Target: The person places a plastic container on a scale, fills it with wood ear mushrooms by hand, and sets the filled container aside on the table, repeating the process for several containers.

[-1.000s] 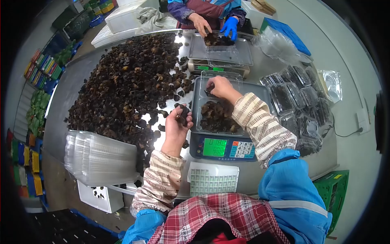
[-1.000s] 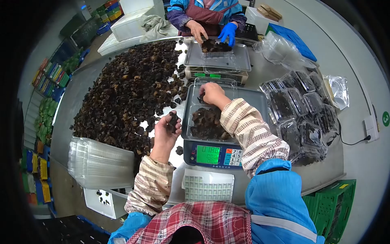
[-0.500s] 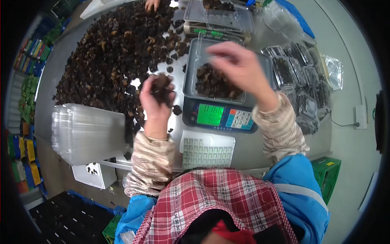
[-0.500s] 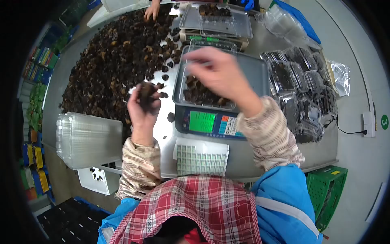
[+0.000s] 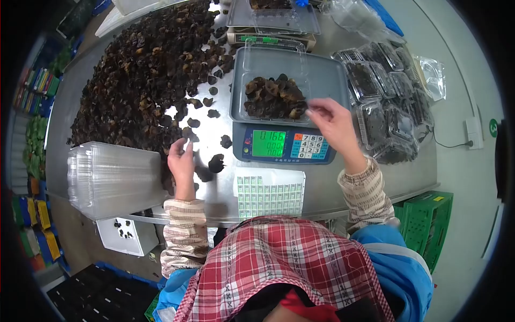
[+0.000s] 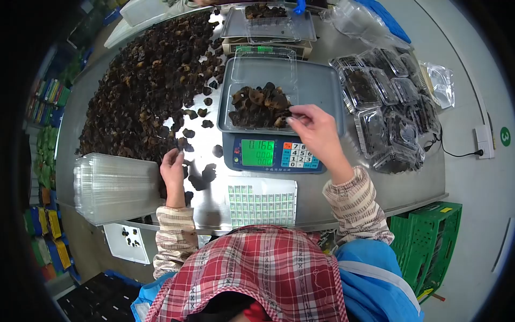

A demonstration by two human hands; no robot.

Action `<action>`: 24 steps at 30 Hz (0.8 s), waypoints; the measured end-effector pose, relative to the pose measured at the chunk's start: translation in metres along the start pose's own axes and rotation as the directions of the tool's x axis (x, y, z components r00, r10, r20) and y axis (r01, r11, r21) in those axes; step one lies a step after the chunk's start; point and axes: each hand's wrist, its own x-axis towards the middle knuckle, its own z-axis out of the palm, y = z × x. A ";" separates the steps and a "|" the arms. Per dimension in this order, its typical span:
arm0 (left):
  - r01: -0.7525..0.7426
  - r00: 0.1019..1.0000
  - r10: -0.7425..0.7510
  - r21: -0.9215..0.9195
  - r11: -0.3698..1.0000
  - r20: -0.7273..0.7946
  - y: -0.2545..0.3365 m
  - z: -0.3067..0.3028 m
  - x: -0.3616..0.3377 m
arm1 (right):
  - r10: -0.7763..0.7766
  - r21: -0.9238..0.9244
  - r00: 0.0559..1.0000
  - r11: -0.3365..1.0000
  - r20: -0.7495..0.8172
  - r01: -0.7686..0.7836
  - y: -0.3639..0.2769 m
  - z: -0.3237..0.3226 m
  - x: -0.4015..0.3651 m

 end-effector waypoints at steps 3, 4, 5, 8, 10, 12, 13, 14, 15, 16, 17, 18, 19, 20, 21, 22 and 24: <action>-0.068 0.994 0.077 -0.114 0.991 0.075 -0.007 0.014 0.002 | 0.056 0.047 0.993 0.998 -0.104 -0.052 0.004 0.006 0.017; -0.050 0.992 0.064 -0.121 0.991 0.108 0.001 0.022 0.001 | 0.116 0.090 0.973 0.991 -0.201 -0.099 0.018 0.007 0.028; 0.007 0.992 0.017 -0.182 0.983 0.128 0.029 0.029 -0.004 | 0.187 0.108 0.955 0.980 -0.232 -0.165 0.048 0.005 0.050; -0.150 0.957 0.192 -0.193 0.970 0.219 0.080 0.062 -0.001 | 0.478 0.279 0.877 0.848 -0.039 -0.450 0.066 0.009 0.112; -0.092 0.942 0.157 -0.221 0.971 0.298 0.110 0.079 -0.008 | 0.494 0.462 0.869 0.763 0.033 -0.451 0.062 0.011 0.146; -0.116 0.933 0.173 -0.190 0.975 0.314 0.117 0.088 -0.008 | 0.503 0.628 0.857 0.631 0.117 -0.456 0.054 0.009 0.152; -0.028 0.934 0.112 -0.241 0.970 0.339 0.117 0.087 -0.009 | 0.329 0.580 0.939 0.748 0.099 -0.323 0.055 0.003 0.145; 0.067 0.929 0.046 -0.288 0.955 0.368 0.120 0.083 -0.012 | 0.145 0.521 0.985 0.835 0.096 -0.174 0.048 -0.003 0.131; 0.156 0.918 -0.009 -0.340 0.927 0.396 0.112 0.085 -0.010 | 0.041 0.286 0.991 0.955 0.129 -0.077 0.033 -0.012 0.106; 0.164 0.916 -0.015 -0.339 0.927 0.401 0.109 0.082 -0.010 | -0.021 0.189 0.994 0.982 0.103 0.001 0.032 -0.005 0.079; 0.253 0.880 -0.068 -0.341 0.906 0.470 0.108 0.079 -0.010 | -0.087 0.087 0.993 0.993 0.081 0.080 0.031 0.001 0.053; 0.336 0.831 -0.111 -0.332 0.882 0.545 0.109 0.076 -0.009 | -0.214 -0.327 0.967 0.912 0.140 0.249 0.034 0.000 0.035; 0.344 0.807 -0.099 -0.327 0.880 0.583 0.109 0.076 -0.009 | -0.290 -0.388 0.953 0.872 0.085 0.300 0.036 0.005 0.021; 0.374 0.793 -0.165 -0.256 0.891 0.586 0.114 0.077 -0.010 | -0.215 -0.382 0.968 0.890 0.132 0.250 0.039 0.004 0.014; 0.369 0.776 -0.167 -0.221 0.903 0.609 0.120 0.077 -0.012 | -0.279 -0.242 0.955 0.924 0.099 0.295 0.047 0.008 0.014; 0.353 0.747 -0.181 -0.151 0.923 0.640 0.119 0.080 -0.009 | 0.003 -0.045 0.963 0.999 0.271 0.010 0.037 0.000 0.015; 0.336 0.737 -0.145 -0.172 0.926 0.660 0.113 0.080 -0.001 | 0.046 0.096 0.944 0.992 0.326 -0.081 0.045 0.001 0.020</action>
